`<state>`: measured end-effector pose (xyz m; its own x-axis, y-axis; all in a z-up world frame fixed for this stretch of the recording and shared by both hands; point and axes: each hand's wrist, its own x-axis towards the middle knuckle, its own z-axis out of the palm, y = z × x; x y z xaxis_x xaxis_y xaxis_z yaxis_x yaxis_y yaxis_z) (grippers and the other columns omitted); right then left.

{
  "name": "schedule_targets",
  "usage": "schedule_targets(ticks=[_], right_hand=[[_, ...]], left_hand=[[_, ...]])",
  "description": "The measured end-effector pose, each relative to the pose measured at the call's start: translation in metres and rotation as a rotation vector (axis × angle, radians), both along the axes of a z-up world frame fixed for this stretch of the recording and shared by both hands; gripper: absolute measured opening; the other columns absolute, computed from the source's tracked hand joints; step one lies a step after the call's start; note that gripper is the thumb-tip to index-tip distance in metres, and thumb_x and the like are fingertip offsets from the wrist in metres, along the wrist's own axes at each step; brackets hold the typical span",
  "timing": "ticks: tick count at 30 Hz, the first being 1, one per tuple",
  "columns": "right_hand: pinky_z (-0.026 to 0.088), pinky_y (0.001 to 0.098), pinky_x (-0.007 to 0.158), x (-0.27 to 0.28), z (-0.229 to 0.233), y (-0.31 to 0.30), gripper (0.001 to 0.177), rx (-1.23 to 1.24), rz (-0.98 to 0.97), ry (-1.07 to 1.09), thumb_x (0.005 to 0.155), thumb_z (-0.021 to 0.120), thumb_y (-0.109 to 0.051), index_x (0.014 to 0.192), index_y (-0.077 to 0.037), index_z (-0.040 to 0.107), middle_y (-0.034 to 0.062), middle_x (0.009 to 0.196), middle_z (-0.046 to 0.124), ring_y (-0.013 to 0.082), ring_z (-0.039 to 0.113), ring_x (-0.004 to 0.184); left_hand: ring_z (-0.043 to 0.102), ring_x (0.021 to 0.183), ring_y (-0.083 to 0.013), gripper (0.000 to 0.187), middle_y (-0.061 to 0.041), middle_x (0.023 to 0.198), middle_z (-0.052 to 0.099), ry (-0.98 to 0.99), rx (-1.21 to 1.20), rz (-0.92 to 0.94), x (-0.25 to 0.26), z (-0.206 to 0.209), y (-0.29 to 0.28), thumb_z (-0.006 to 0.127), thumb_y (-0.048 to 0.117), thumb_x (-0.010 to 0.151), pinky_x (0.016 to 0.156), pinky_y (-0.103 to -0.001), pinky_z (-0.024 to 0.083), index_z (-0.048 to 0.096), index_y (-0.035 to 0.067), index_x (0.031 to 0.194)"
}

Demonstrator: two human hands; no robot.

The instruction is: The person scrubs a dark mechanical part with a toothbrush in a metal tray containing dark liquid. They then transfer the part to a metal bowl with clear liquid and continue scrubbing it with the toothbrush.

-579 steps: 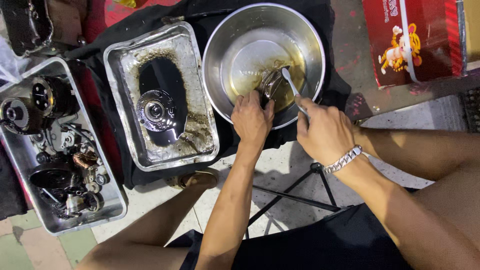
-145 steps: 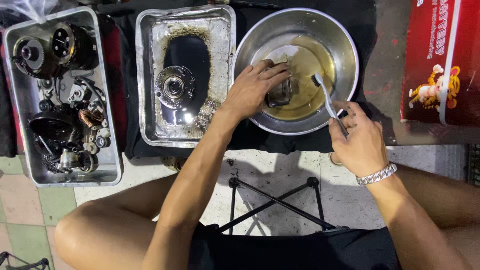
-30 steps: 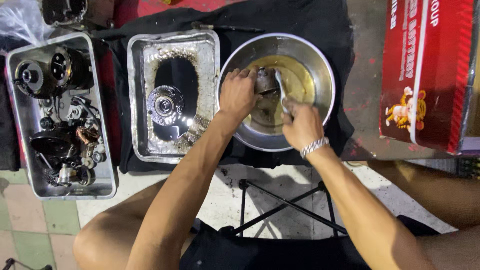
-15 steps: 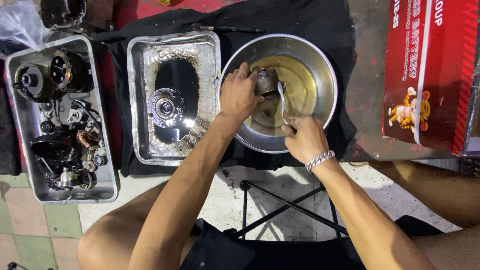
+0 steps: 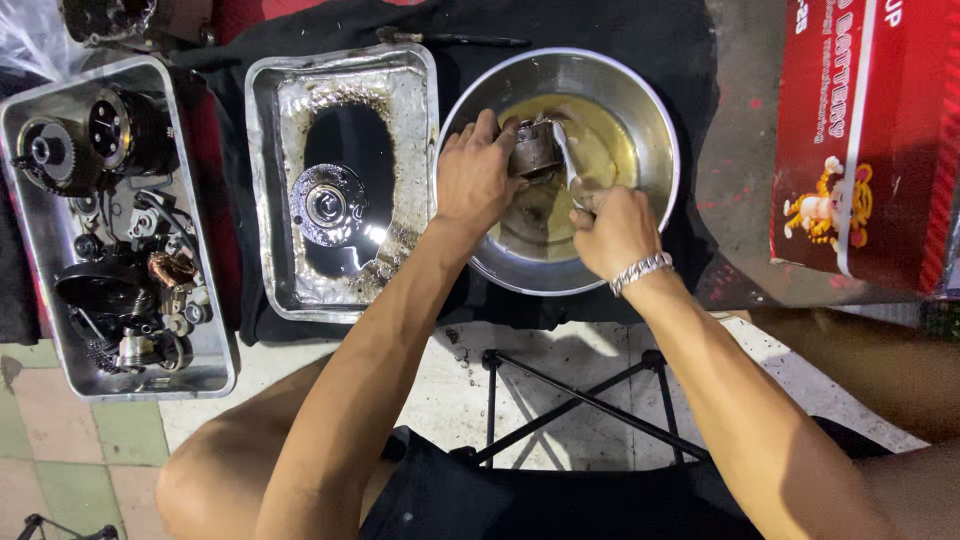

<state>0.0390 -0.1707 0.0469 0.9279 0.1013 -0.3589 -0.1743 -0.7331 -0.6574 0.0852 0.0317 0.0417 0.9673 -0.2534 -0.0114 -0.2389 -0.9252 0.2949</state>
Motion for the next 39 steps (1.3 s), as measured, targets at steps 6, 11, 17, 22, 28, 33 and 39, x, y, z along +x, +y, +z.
schedule_targets(ticks=[6, 11, 17, 22, 28, 33, 39], right_hand=[[0.057, 0.0460, 0.077, -0.015, 0.001, -0.004, 0.022, 0.031, 0.027, -0.027, 0.082, 0.070, -0.007, 0.101, 0.001, 0.077, 0.0287, 0.090, 0.071, 0.0401, 0.073, 0.086], [0.055, 0.0484, 0.082, -0.006, 0.002, 0.002, 0.017, -0.028, 0.065, -0.052, 0.090, 0.071, -0.009, 0.103, 0.000, 0.077, 0.0298, 0.092, 0.070, 0.0433, 0.070, 0.091], [0.058, 0.0434, 0.080, -0.005, -0.006, 0.006, 0.030, 0.075, -0.055, -0.023, 0.084, 0.070, -0.007, 0.113, -0.003, 0.076, 0.0283, 0.098, 0.071, 0.0366, 0.075, 0.089], [0.058, 0.0421, 0.076, -0.017, 0.006, 0.007, 0.030, 0.107, -0.056, 0.095, 0.087, 0.069, -0.011, 0.115, -0.002, 0.075, 0.0259, 0.096, 0.074, 0.0342, 0.077, 0.085], [0.057, 0.0422, 0.077, -0.002, -0.001, 0.010, 0.028, 0.127, -0.037, -0.013, 0.088, 0.072, -0.015, 0.111, 0.001, 0.076, 0.0266, 0.094, 0.073, 0.0352, 0.076, 0.086], [0.057, 0.0420, 0.077, -0.021, -0.003, 0.004, 0.030, 0.163, 0.016, -0.150, 0.087, 0.071, -0.011, 0.113, 0.002, 0.075, 0.0273, 0.096, 0.072, 0.0362, 0.075, 0.086], [0.056, 0.0399, 0.074, -0.011, 0.003, 0.010, 0.021, 0.178, -0.075, 0.013, 0.089, 0.071, -0.015, 0.103, 0.001, 0.077, 0.0250, 0.088, 0.074, 0.0312, 0.076, 0.079]], left_hand=[[0.062, 0.111, -0.0332, 0.066, -0.014, 0.117, 0.061, 0.015, 0.017, 0.007, 0.002, 0.002, -0.001, 0.089, 0.022, 0.067, 0.094, -0.046, 0.051, 0.068, 0.007, 0.127], [0.063, 0.109, -0.0329, 0.067, -0.013, 0.119, 0.061, -0.017, 0.016, 0.010, -0.001, 0.001, -0.001, 0.089, 0.020, 0.068, 0.092, -0.045, 0.052, 0.068, 0.007, 0.129], [0.064, 0.107, -0.0330, 0.071, -0.015, 0.118, 0.060, 0.022, 0.007, 0.012, 0.001, 0.000, -0.001, 0.091, 0.022, 0.066, 0.091, -0.045, 0.053, 0.066, 0.005, 0.131], [0.064, 0.109, -0.0338, 0.070, -0.014, 0.118, 0.060, -0.027, 0.009, 0.005, -0.001, 0.000, 0.000, 0.091, 0.022, 0.065, 0.091, -0.045, 0.053, 0.067, 0.006, 0.128], [0.064, 0.109, -0.0336, 0.075, -0.013, 0.119, 0.060, -0.017, -0.042, 0.013, -0.003, 0.003, -0.002, 0.091, 0.022, 0.066, 0.092, -0.045, 0.053, 0.065, 0.006, 0.134], [0.063, 0.109, -0.0336, 0.075, -0.014, 0.120, 0.059, 0.013, -0.010, 0.017, -0.001, 0.006, -0.002, 0.091, 0.020, 0.064, 0.091, -0.045, 0.053, 0.065, 0.006, 0.133], [0.063, 0.109, -0.0344, 0.076, -0.016, 0.122, 0.058, -0.015, 0.014, 0.013, -0.004, -0.001, 0.000, 0.091, 0.020, 0.063, 0.090, -0.044, 0.054, 0.065, 0.007, 0.133]])
